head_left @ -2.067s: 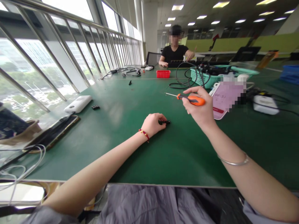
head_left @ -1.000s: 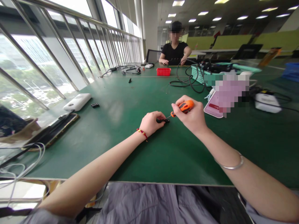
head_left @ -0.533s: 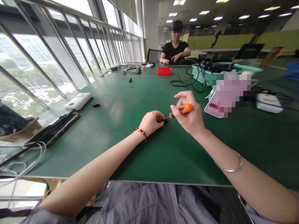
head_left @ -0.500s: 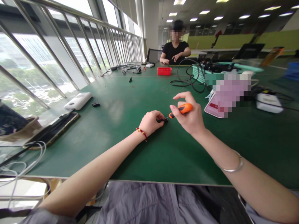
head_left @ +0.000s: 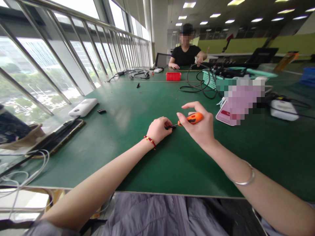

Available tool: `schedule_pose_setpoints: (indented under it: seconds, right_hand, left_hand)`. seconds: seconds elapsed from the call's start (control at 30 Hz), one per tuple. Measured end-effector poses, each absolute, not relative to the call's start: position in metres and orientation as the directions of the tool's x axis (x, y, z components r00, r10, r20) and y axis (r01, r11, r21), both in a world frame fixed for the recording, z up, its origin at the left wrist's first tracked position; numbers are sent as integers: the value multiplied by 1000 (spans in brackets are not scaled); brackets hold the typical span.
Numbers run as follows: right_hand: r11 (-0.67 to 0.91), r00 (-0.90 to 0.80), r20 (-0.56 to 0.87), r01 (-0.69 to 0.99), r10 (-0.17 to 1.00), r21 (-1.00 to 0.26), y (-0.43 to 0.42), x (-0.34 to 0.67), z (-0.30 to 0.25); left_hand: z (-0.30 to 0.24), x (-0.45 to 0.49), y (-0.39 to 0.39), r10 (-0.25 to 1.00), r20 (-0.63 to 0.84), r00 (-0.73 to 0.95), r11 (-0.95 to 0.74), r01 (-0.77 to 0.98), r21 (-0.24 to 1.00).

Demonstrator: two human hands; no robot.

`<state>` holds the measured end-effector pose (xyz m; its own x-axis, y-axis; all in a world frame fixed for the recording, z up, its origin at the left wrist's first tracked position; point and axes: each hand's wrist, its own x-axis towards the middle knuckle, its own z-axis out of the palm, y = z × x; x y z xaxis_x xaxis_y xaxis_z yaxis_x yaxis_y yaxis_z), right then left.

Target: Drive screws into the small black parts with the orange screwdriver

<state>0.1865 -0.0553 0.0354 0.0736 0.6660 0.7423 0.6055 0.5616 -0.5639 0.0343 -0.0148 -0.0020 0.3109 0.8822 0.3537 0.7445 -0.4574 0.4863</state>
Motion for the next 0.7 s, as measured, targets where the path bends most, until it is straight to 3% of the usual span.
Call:
schedule_pose_setpoints:
  seconds: [0.13,0.33,0.6,0.7]
  right_hand:
    - [603,34,731,539,682,-588,-56,187,34]
    - [697,1,830,542,558,-469,-52,186,28]
    - [599,4,717,547,697,-585,-59,183,33]
    - [625,11,733,515,680,-587,-57,184,32]
  left_hand:
    - [-3,33,-12,872,359,334,-481,724,494]
    - [-2,35,-13,873,371,318,-473,741,477]
    - [-5,35,-13,866,387,317,-480,742,467]
    - [-4,34,-13,864,386,322,-482,748,456]
